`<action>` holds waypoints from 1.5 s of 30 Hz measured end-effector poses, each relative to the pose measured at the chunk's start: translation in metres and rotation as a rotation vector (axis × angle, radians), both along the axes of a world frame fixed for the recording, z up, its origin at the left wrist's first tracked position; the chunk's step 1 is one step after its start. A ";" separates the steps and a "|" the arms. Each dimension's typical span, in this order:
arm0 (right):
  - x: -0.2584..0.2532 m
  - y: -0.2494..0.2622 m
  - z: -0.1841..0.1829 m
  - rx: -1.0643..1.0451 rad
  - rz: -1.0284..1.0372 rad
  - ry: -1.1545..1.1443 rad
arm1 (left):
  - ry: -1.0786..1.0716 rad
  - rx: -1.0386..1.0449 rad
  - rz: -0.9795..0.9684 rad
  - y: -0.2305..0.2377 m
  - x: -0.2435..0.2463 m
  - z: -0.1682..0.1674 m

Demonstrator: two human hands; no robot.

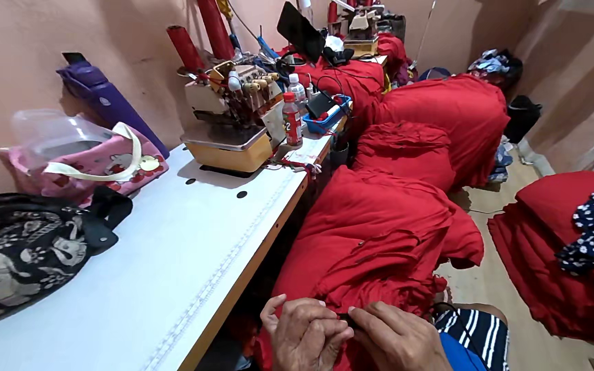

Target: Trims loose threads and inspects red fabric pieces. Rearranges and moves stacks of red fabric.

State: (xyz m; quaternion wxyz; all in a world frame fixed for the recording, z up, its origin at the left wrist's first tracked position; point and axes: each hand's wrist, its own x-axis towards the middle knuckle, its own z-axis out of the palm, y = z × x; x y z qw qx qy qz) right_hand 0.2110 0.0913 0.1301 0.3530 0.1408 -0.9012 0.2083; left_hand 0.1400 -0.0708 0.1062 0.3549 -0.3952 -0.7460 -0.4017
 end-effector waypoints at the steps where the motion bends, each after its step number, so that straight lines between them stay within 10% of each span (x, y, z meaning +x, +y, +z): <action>1: 0.000 0.001 -0.002 -0.001 -0.002 0.002 | -0.004 0.000 -0.004 0.000 0.000 0.000; 20: 0.009 0.007 -0.005 -0.160 0.002 -0.008 | -0.098 0.054 -0.062 -0.005 -0.002 0.004; 27: 0.023 0.039 0.002 -0.298 -0.148 -0.043 | -0.088 0.207 0.369 -0.047 -0.023 0.019; 34: 0.024 0.037 0.001 -0.320 -0.154 -0.061 | -0.256 -0.043 -0.181 -0.003 0.005 0.045; 40: 0.024 0.034 -0.004 -0.328 -0.158 -0.099 | -0.128 -0.371 -0.158 0.030 -0.010 0.023; 45: 0.027 0.037 -0.007 -0.349 -0.162 -0.104 | -0.304 -0.179 -0.238 0.025 -0.022 0.016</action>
